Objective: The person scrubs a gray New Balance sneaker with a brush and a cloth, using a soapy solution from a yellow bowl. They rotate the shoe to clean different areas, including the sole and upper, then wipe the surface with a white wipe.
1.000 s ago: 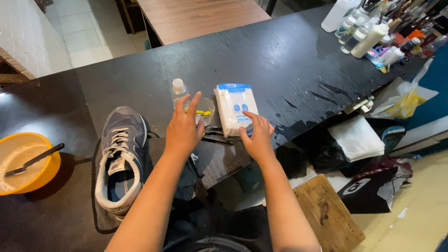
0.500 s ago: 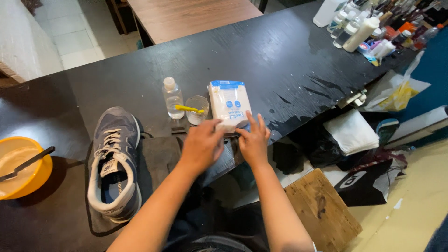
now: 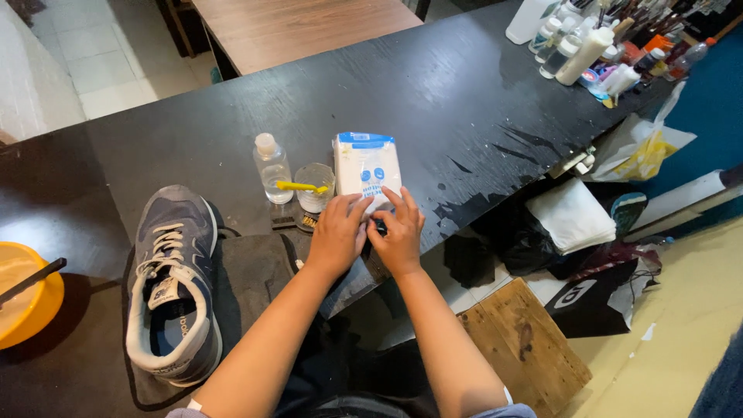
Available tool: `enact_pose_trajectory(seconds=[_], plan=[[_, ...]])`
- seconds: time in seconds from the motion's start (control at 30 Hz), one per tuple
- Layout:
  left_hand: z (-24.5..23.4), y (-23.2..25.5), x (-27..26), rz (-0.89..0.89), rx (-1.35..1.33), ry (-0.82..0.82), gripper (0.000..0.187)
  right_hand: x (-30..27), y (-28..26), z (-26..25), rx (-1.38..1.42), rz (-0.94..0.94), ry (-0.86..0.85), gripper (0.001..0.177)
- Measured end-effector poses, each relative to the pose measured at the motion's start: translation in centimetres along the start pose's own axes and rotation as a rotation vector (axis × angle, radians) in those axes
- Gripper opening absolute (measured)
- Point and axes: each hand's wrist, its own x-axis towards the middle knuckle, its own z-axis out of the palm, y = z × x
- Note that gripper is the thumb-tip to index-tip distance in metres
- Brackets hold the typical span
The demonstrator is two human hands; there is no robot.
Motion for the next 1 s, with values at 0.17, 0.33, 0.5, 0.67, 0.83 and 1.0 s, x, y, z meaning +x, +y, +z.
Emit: enact_pose_trajectory(seconds=[0.17,0.33,0.5,0.67,0.83,1.0], plan=[[-0.4,0.0,-0.2,0.004,0.08,0.016,0.056,-0.6,-0.9,-1.9,0.118,0.121,0.03,0.014],[-1.0,-0.1,-0.2,-0.017,0.126,0.012,0.047,-1.9,-1.4,-3.6,0.399,0.241,0.068,0.018],[-4.8,2.1,0.0,-0.071,-0.01,0.02,0.042,-3.9,-2.3,-3.5,0.903,0.523,0.193,0.016],[-4.2,3.1,-2.6,-0.632,-0.911,-0.125,0.03,-4.4,-2.8,-1.6,1.252,0.81,0.295,0.015],[-1.2,0.0,-4.8,-0.718,-1.321,-0.084,0.018,-4.8,-3.2,0.0,1.183,0.786,0.153,0.016],[1.1,-1.1,-5.8,-0.718,-1.29,0.014,0.017,-4.0,-4.2,-1.0,1.05,0.76,0.124,0.025]])
